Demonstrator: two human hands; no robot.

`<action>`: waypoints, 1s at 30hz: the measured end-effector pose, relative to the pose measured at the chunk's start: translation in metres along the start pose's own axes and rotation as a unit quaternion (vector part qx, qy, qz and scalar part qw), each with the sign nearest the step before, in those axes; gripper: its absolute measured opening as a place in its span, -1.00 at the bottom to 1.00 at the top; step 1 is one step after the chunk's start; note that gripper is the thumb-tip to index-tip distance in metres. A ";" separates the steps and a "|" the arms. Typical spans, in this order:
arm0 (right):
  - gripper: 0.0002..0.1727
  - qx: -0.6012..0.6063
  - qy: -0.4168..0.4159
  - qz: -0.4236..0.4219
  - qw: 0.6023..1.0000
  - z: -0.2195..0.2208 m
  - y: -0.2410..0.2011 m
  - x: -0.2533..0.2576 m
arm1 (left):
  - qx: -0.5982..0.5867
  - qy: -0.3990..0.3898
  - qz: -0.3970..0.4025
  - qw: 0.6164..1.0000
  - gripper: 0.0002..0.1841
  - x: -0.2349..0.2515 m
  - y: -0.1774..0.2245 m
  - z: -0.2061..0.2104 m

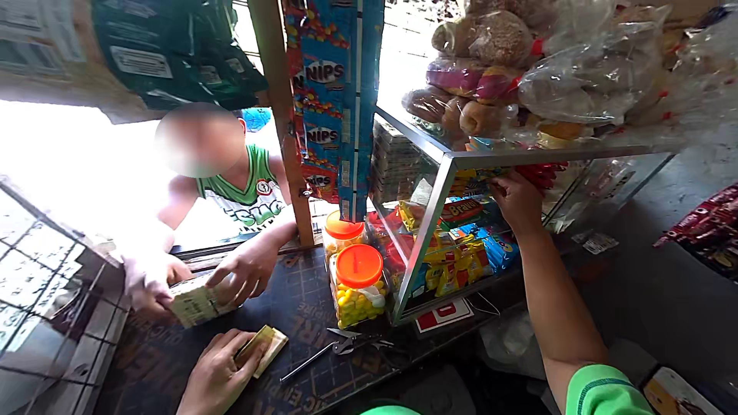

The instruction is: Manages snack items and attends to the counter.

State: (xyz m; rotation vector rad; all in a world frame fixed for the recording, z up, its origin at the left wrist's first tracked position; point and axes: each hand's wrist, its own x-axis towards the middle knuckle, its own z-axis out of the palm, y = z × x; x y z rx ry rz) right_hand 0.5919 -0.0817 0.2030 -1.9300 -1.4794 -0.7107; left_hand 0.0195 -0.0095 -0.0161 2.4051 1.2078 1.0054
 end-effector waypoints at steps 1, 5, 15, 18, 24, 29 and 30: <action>-0.82 -0.006 0.006 -0.004 1.000 -0.001 -0.002 -0.001 | 0.004 0.012 0.004 1.000 -0.53 0.000 -0.002 0.002; -0.74 -0.035 -0.022 0.024 0.999 0.001 -0.011 -0.003 | 0.004 0.022 -0.002 1.000 -0.53 -0.001 -0.001 0.003; -0.78 -0.095 -0.092 0.042 0.990 0.002 -0.025 0.006 | 0.006 0.018 -0.006 1.000 -0.55 -0.001 -0.001 0.005; -0.82 -0.106 -0.073 0.016 0.992 0.004 -0.025 0.008 | 0.006 0.020 -0.007 1.000 -0.54 -0.001 0.000 0.005; -0.81 -0.117 -0.070 -0.019 0.991 0.006 -0.020 0.011 | 0.004 0.022 -0.010 1.000 -0.53 -0.001 0.000 0.005; -0.82 -0.107 -0.069 -0.028 0.991 0.006 -0.018 0.011 | 0.005 0.024 -0.009 1.000 -0.53 -0.001 0.001 0.005; -0.82 -0.100 -0.067 -0.028 0.992 0.005 -0.018 0.010 | 0.001 0.024 -0.006 1.000 -0.53 -0.001 0.002 0.005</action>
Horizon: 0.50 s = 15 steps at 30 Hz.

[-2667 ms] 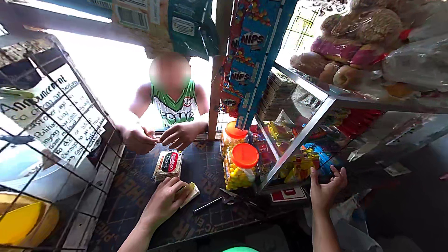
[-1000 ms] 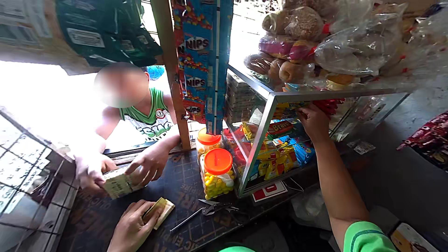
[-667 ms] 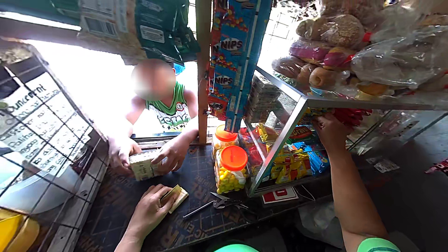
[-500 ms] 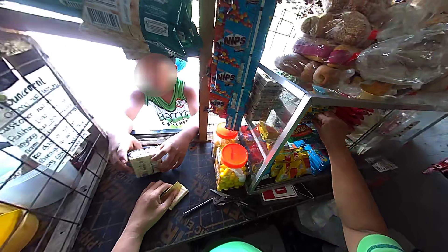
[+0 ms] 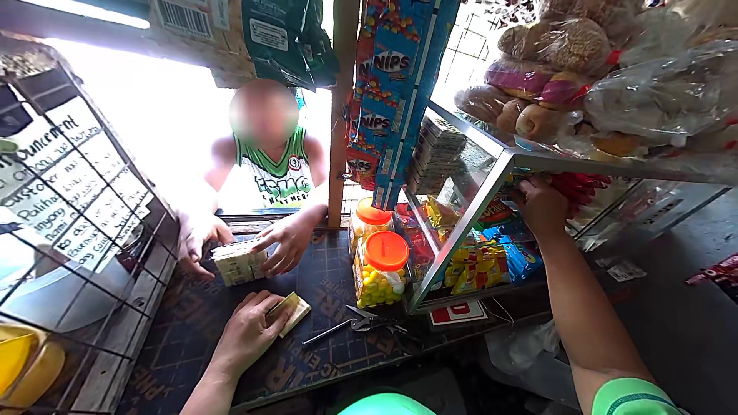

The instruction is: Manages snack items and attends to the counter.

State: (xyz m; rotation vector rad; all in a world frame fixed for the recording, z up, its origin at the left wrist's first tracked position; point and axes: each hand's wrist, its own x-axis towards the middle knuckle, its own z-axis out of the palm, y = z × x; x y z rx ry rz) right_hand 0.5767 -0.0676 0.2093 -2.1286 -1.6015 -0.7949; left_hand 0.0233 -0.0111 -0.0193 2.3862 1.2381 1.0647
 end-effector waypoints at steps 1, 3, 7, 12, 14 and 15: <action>-0.81 0.004 0.002 0.002 1.000 0.000 0.000 -0.001 | -0.001 0.000 0.002 1.000 -0.53 0.000 0.000 0.000; -0.81 0.004 0.005 0.008 1.000 0.000 -0.001 -0.002 | 0.001 0.000 0.003 1.000 -0.53 0.000 0.000 -0.001; -0.82 -0.012 -0.002 0.016 1.000 0.002 -0.002 -0.001 | 0.003 0.000 0.001 1.000 -0.51 -0.001 0.001 -0.001; -0.81 -0.031 -0.005 0.014 0.999 0.002 -0.003 -0.002 | 0.006 0.002 0.004 1.000 -0.53 -0.001 0.000 0.000; -0.81 -0.035 -0.007 0.017 0.999 0.002 -0.004 -0.002 | 0.011 0.004 0.004 1.000 -0.53 -0.002 0.000 0.000; -0.81 -0.036 -0.006 0.018 0.999 0.002 -0.005 -0.002 | 0.014 0.004 0.003 1.000 -0.53 -0.002 0.001 0.000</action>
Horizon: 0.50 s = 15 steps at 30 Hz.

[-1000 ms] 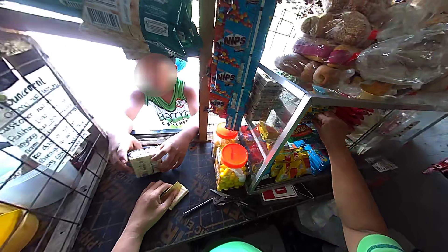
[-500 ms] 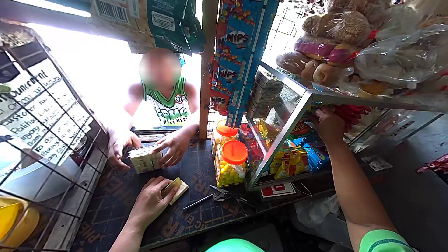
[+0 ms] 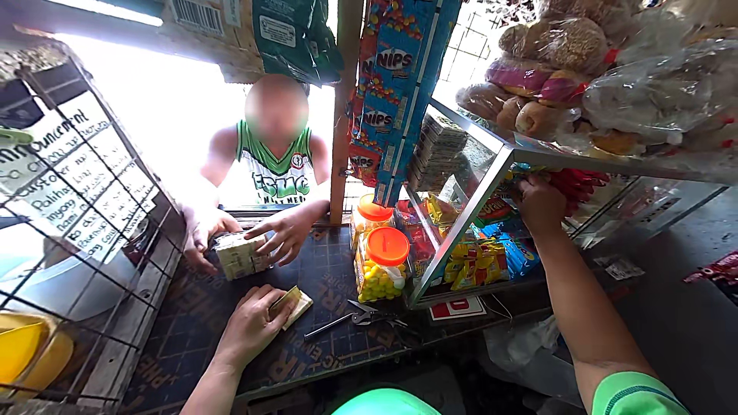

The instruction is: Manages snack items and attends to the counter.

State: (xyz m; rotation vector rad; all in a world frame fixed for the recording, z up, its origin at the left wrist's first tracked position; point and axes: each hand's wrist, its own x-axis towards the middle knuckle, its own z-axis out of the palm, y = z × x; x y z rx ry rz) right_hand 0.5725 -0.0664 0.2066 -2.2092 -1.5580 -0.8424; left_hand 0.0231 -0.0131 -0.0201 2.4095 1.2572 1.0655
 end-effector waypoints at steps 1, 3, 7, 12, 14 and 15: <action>-0.82 -0.003 0.002 0.001 1.000 0.000 0.000 0.000 | 0.002 0.000 -0.001 1.000 -0.53 0.000 0.001 0.000; -0.82 -0.009 -0.002 0.010 1.000 0.000 -0.002 0.000 | 0.005 -0.003 -0.003 1.000 -0.53 -0.001 0.001 0.000; -0.83 -0.011 -0.003 0.017 1.000 0.000 -0.002 0.000 | 0.006 -0.005 -0.006 1.000 -0.54 -0.002 0.003 -0.001; -0.86 -0.002 0.002 0.001 1.000 0.001 -0.001 -0.001 | 0.009 -0.008 -0.002 1.000 -0.54 -0.001 0.002 -0.001; -0.86 -0.002 0.000 -0.003 1.000 0.000 -0.001 -0.001 | 0.007 -0.010 -0.003 1.000 -0.55 -0.001 0.002 -0.001; -0.86 0.000 0.000 -0.007 1.000 0.000 -0.001 -0.002 | 0.001 -0.013 -0.005 1.000 -0.56 -0.001 0.002 -0.002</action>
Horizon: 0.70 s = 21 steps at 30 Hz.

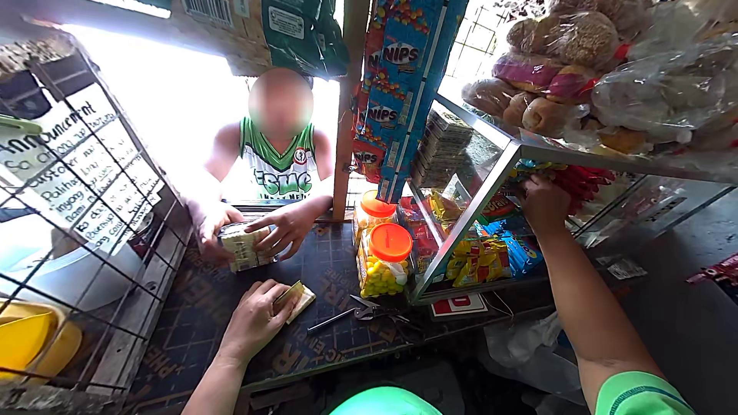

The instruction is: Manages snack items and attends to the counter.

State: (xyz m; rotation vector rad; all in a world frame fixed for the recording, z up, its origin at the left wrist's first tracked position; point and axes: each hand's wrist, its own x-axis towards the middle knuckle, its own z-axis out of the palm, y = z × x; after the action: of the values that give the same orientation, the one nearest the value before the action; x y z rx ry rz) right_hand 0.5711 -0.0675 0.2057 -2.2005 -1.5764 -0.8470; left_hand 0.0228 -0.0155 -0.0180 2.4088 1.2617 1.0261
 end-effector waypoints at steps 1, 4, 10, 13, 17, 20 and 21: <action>-0.86 0.003 0.002 -0.003 1.000 0.000 0.000 0.000 | -0.003 -0.003 -0.002 1.000 -0.56 0.000 0.000 -0.001; -0.87 0.001 0.005 -0.005 1.000 0.000 0.000 -0.001 | -0.002 0.000 0.001 1.000 -0.55 0.000 0.000 0.000; -0.87 -0.011 0.006 0.000 1.000 0.003 0.001 -0.001 | 0.005 0.005 0.005 1.000 -0.53 -0.001 -0.004 0.003; -0.86 -0.008 0.008 -0.002 1.000 0.002 0.001 -0.001 | 0.001 0.002 -0.002 1.000 -0.54 -0.001 -0.003 0.002; -0.86 -0.001 0.009 -0.006 1.000 0.002 0.000 -0.001 | -0.001 -0.002 -0.008 1.000 -0.54 -0.001 0.000 0.001; -0.85 -0.003 0.009 -0.008 1.000 0.003 0.001 -0.001 | 0.002 -0.001 -0.006 1.000 -0.53 -0.001 -0.001 0.001; -0.85 -0.004 0.007 -0.005 1.000 0.004 0.002 -0.001 | 0.002 0.001 -0.005 1.000 -0.53 -0.001 -0.001 0.001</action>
State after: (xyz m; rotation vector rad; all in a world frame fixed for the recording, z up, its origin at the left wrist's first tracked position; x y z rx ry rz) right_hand 0.5739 -0.0665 0.2023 -2.1880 -1.5818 -0.8717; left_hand 0.0226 -0.0153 -0.0197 2.4028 1.2772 1.0230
